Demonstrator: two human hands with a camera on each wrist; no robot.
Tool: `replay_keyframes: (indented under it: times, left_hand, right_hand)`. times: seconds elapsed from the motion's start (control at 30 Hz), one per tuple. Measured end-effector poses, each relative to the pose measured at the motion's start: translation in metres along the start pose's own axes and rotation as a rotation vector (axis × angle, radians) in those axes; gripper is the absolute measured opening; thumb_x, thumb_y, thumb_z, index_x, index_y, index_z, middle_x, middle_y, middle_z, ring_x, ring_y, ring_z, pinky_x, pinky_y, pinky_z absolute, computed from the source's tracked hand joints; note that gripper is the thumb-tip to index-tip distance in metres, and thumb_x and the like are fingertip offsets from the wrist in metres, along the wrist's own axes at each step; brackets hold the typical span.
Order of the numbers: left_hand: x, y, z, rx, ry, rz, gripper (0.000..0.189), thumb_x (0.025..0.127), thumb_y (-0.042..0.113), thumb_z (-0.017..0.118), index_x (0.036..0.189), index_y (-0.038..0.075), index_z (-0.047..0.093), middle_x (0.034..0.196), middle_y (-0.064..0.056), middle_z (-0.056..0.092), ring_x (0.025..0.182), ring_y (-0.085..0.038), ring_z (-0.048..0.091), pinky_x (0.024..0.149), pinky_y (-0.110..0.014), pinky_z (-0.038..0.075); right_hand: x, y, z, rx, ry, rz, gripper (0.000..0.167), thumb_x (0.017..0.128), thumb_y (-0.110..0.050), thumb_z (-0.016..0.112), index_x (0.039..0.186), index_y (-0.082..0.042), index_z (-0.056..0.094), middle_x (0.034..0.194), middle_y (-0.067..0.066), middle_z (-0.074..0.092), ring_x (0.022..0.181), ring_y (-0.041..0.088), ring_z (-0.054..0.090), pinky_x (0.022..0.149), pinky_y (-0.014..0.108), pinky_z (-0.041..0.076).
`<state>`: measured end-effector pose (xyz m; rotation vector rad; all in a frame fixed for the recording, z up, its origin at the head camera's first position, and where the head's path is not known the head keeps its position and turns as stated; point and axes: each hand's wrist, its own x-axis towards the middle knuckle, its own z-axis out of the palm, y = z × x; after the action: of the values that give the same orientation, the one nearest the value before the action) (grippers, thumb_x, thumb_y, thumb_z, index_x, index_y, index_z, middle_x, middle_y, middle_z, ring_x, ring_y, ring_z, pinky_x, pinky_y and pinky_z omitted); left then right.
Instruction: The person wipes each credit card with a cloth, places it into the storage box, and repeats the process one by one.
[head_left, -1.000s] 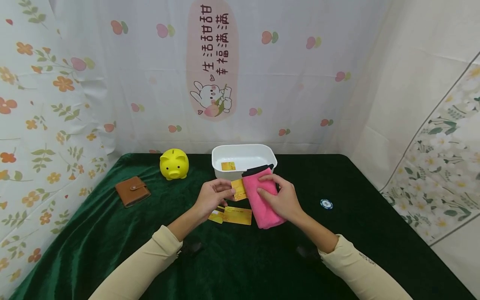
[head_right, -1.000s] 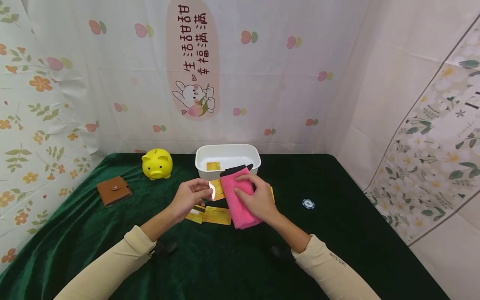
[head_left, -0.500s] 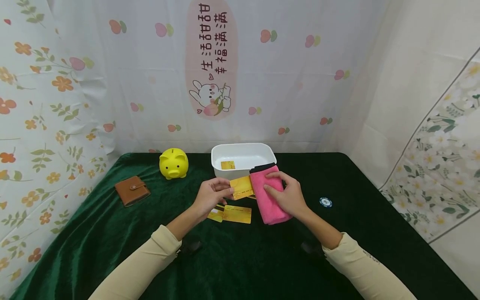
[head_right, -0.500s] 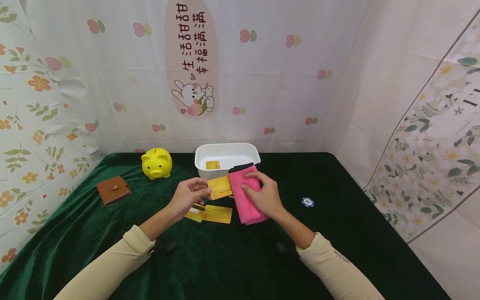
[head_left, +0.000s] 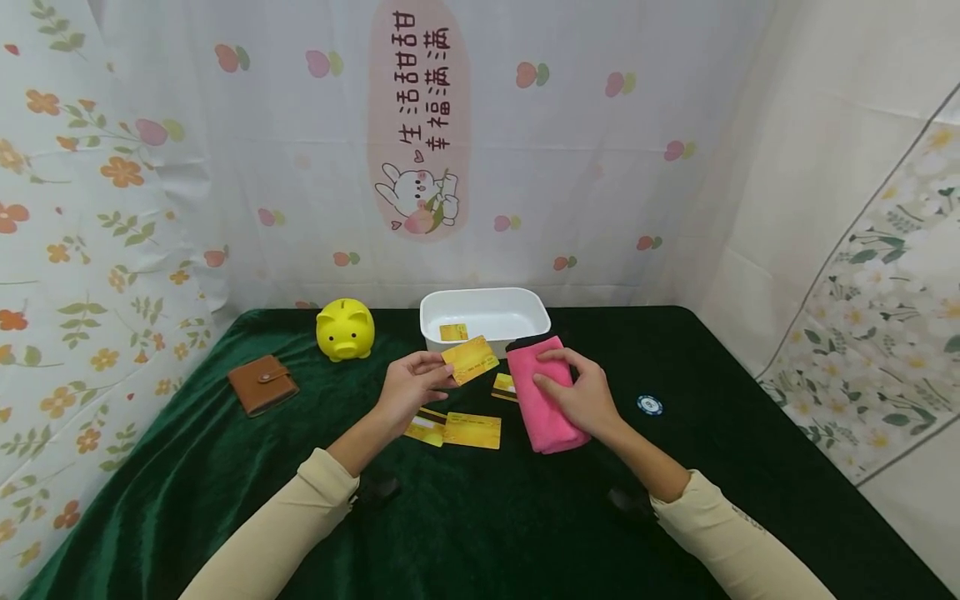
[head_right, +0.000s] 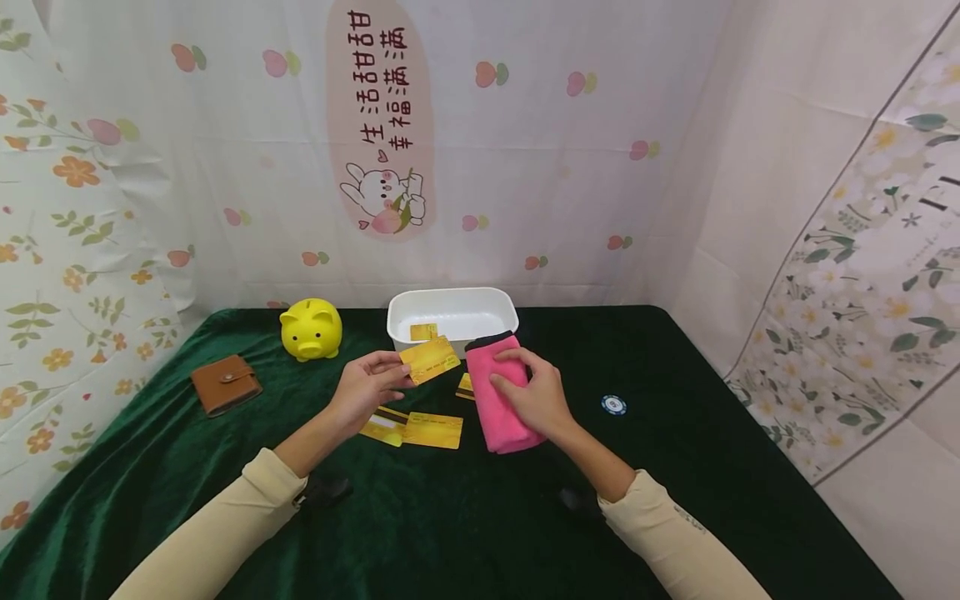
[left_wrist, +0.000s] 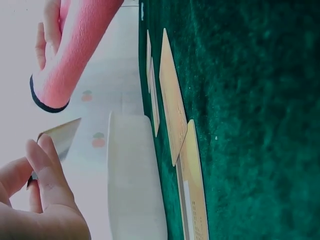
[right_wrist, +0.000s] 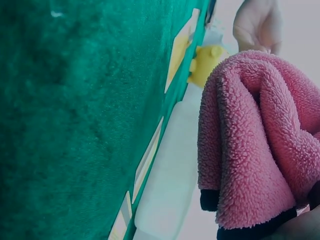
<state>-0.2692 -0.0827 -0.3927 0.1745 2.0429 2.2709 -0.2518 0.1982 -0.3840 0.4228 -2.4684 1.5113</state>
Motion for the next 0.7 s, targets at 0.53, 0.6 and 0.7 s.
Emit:
replay_keyframes:
  times: [0.53,0.6,0.7]
  left_hand:
    - [0.031,0.0,-0.001,-0.161,0.095,-0.014,0.029,0.095,0.01,0.067,0.119,-0.002,0.056,0.111,-0.011,0.069,0.082,-0.014,0.071,0.073,-0.025,0.058]
    - [0.037,-0.001,-0.001,-0.181,0.098,-0.02,0.03,0.095,0.01,0.067,0.12,-0.002,0.055,0.113,-0.012,0.068,0.082,-0.014,0.071,0.074,-0.025,0.058]
    - [0.043,-0.002,-0.001,-0.193,0.108,-0.024,0.033,0.096,0.011,0.066,0.123,-0.002,0.053,0.117,-0.014,0.066,0.083,-0.014,0.071,0.075,-0.024,0.058]
  right_hand:
    - [-0.006,-0.011,0.0,0.067,-0.032,-0.028,0.027,0.092,-0.016,0.071,0.119,-0.013,0.065,0.121,0.015,0.058,0.083,0.032,0.064,0.067,0.039,0.057]
    - [-0.005,-0.011,-0.001,0.07,-0.028,-0.033,0.027,0.092,-0.014,0.072,0.118,-0.013,0.065,0.121,0.015,0.058,0.083,0.032,0.064,0.067,0.038,0.058]
    - [-0.005,-0.012,-0.001,0.07,-0.03,-0.029,0.028,0.092,-0.014,0.072,0.119,-0.012,0.065,0.12,0.016,0.058,0.083,0.031,0.064,0.067,0.036,0.058]
